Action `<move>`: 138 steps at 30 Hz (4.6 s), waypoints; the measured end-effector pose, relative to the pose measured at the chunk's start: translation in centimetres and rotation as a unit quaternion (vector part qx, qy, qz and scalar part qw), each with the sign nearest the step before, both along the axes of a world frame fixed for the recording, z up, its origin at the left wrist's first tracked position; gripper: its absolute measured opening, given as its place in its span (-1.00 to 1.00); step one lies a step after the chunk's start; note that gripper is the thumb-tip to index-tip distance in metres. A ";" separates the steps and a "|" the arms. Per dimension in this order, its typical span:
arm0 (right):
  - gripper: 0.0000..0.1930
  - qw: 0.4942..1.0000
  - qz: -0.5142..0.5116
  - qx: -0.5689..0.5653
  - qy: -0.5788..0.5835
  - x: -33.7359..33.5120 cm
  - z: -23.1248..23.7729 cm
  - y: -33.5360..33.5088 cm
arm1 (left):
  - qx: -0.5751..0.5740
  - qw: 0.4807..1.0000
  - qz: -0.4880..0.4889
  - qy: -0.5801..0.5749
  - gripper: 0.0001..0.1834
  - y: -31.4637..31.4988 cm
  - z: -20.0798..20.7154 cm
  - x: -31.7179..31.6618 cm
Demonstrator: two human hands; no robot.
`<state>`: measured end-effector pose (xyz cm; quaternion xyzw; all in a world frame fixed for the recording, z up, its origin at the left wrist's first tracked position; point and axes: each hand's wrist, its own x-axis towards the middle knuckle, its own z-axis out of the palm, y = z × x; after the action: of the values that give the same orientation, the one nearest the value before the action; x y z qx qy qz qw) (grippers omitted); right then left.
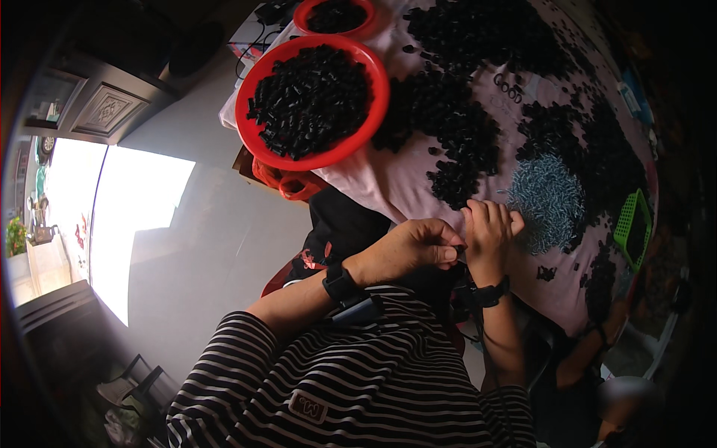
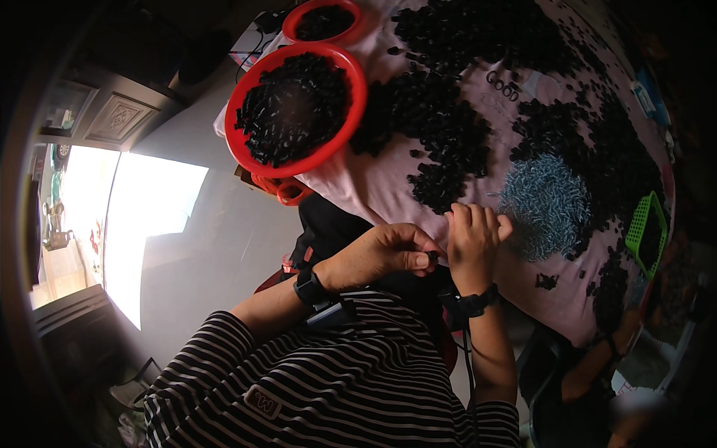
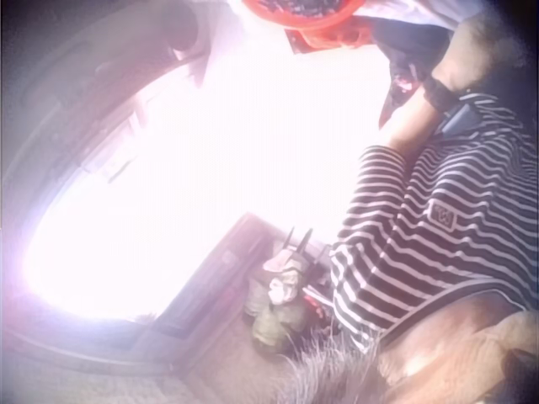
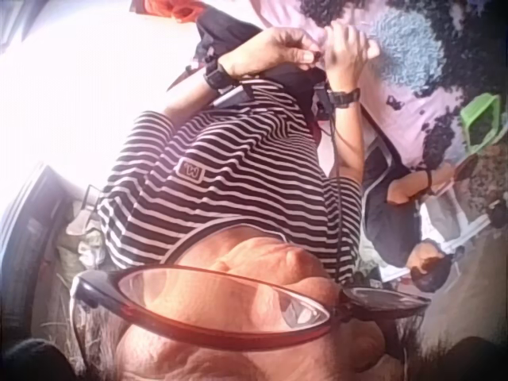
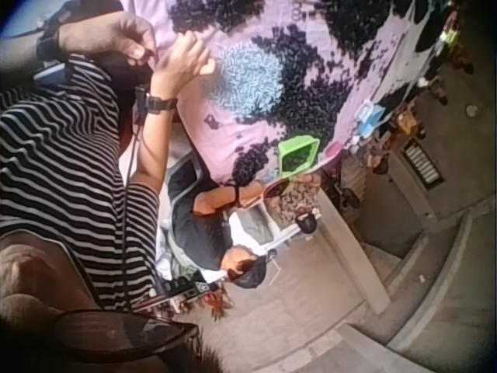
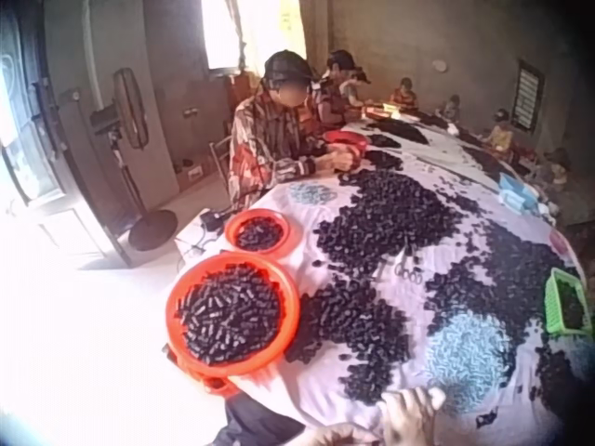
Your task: Manually assembling small plastic buckle or lace-lock components with elastic cords.
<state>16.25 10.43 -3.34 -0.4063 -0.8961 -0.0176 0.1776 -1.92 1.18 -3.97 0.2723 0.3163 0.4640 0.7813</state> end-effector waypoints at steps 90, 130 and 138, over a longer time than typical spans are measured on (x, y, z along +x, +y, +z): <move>-0.75 0.992 -0.021 0.065 -0.106 4.0 -0.4 5.0 | -0.090 0.977 0.162 0.106 -0.72 6.4 1.9 -4.2; -0.83 0.992 -0.066 0.027 0.103 4.2 1.9 -0.1 | 0.216 0.671 0.226 0.672 -0.81 7.6 -1.0 -1.9; -0.83 0.934 -0.043 -0.203 0.291 1.4 5.2 -2.9 | -0.017 0.999 0.013 0.026 -0.67 3.1 2.5 -1.3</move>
<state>17.62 7.54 1.88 -0.4591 -0.7714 0.2764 0.3430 -3.21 4.27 -1.52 0.2665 0.3480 0.4617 0.7712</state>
